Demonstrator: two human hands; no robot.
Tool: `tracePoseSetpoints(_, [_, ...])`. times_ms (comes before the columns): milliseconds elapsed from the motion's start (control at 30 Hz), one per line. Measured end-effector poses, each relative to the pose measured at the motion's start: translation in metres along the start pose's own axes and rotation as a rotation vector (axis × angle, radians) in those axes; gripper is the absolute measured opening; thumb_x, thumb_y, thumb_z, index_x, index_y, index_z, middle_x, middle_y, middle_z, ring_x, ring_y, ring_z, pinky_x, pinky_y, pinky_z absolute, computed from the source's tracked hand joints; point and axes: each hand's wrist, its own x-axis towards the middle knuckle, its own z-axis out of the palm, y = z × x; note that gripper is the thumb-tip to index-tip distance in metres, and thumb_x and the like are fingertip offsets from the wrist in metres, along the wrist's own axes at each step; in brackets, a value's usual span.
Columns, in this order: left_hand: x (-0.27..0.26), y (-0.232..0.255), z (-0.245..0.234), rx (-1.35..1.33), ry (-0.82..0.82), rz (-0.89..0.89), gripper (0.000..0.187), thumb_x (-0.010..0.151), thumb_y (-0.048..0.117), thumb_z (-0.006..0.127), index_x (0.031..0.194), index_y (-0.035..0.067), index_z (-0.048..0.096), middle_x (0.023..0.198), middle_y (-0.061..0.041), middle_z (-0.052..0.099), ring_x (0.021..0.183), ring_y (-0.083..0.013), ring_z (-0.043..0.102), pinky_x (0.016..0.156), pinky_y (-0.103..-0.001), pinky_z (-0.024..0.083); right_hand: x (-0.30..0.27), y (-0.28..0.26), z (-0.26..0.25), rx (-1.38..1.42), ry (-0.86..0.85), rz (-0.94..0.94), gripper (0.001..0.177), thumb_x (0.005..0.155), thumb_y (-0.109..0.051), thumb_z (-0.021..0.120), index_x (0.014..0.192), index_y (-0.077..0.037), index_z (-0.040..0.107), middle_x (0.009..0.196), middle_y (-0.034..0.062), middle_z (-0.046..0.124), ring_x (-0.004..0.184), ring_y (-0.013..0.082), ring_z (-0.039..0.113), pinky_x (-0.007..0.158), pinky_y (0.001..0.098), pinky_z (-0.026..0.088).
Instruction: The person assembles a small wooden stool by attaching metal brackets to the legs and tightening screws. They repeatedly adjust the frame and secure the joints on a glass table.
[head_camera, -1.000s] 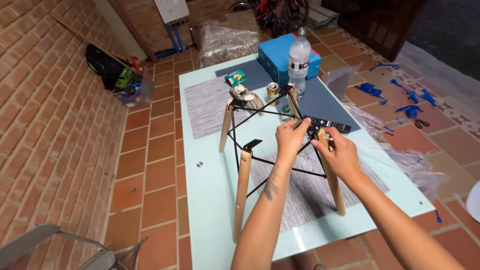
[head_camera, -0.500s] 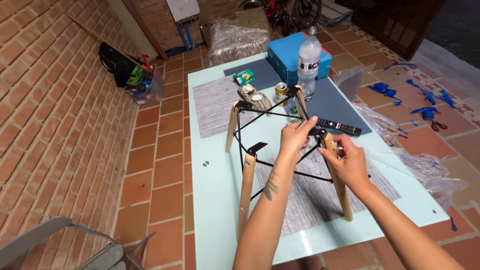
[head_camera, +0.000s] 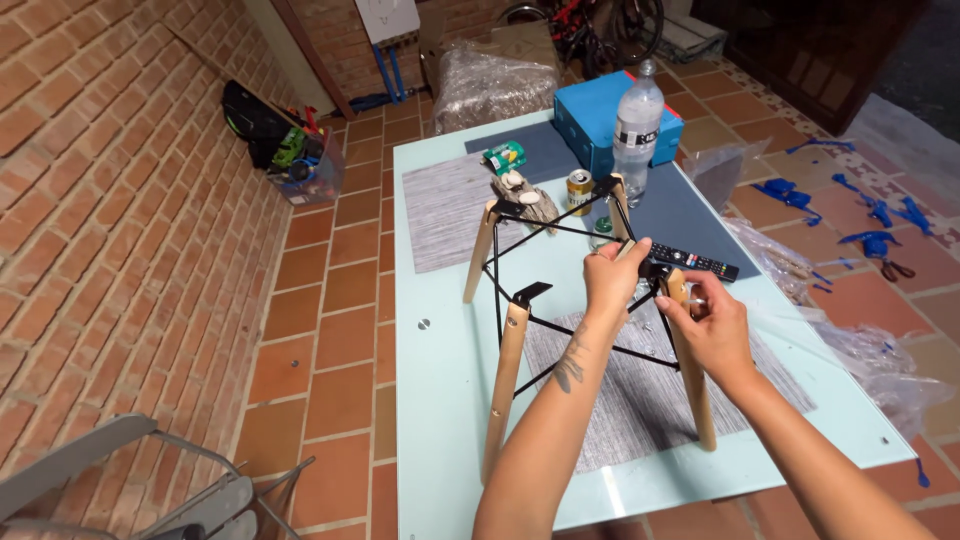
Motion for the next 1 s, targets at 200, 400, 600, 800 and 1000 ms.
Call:
tracePoseSetpoints(200, [-0.032,0.044,-0.005,0.005,0.038,-0.019,0.026,0.080,0.029,0.083,0.079,0.006,0.072,0.066,-0.004,0.064,0.063,-0.0139,0.059,0.058,-0.026,0.048,-0.003,-0.022,0.004,0.121,0.021,0.001,0.028,0.088,-0.011,0.085,0.109,-0.007,0.067,0.063,0.0016,0.042,0.048,0.0094,0.039,0.046,0.0249,0.036])
tracePoseSetpoints(400, [-0.012,0.030,-0.003,0.114,0.027,0.022,0.032,0.068,0.028,0.089,0.077,0.002,0.072,0.066,-0.009,0.062,0.063,-0.0192,0.063,0.059,-0.032,0.052,-0.001,0.004,0.007,0.145,0.035,0.004,0.028,0.086,-0.010,0.086,0.105,-0.005,0.067,0.064,-0.0001,0.041,0.050,0.0067,0.036,0.046,0.0234,0.032])
tracePoseSetpoints(600, [0.018,0.016,0.002,0.220,0.037,-0.026,0.038,0.065,0.032,0.089,0.085,0.004,0.073,0.072,-0.008,0.069,0.076,-0.0249,0.074,0.064,-0.034,0.056,0.001,0.008,0.008,0.147,0.044,-0.018,0.033,0.083,-0.009,0.089,0.102,-0.002,0.063,0.062,-0.0033,0.038,0.050,0.0031,0.032,0.044,0.0209,0.026])
tracePoseSetpoints(800, [0.010,0.014,0.002,0.126,-0.081,0.008,0.028,0.067,0.028,0.086,0.077,0.005,0.073,0.067,-0.006,0.066,0.066,-0.0210,0.068,0.059,-0.029,0.051,-0.001,0.008,0.010,0.196,0.048,-0.005,0.032,0.084,-0.005,0.087,0.102,-0.001,0.061,0.064,-0.0022,0.036,0.051,0.0030,0.033,0.045,0.0194,0.029])
tracePoseSetpoints(1000, [0.018,-0.011,0.011,0.094,-0.176,0.057,0.025,0.071,0.032,0.084,0.073,0.011,0.070,0.060,-0.003,0.062,0.060,-0.0165,0.061,0.057,-0.028,0.045,0.000,0.016,0.011,0.166,0.049,-0.016,0.033,0.083,-0.007,0.088,0.103,-0.002,0.061,0.063,-0.0010,0.038,0.049,0.0039,0.035,0.044,0.0203,0.029])
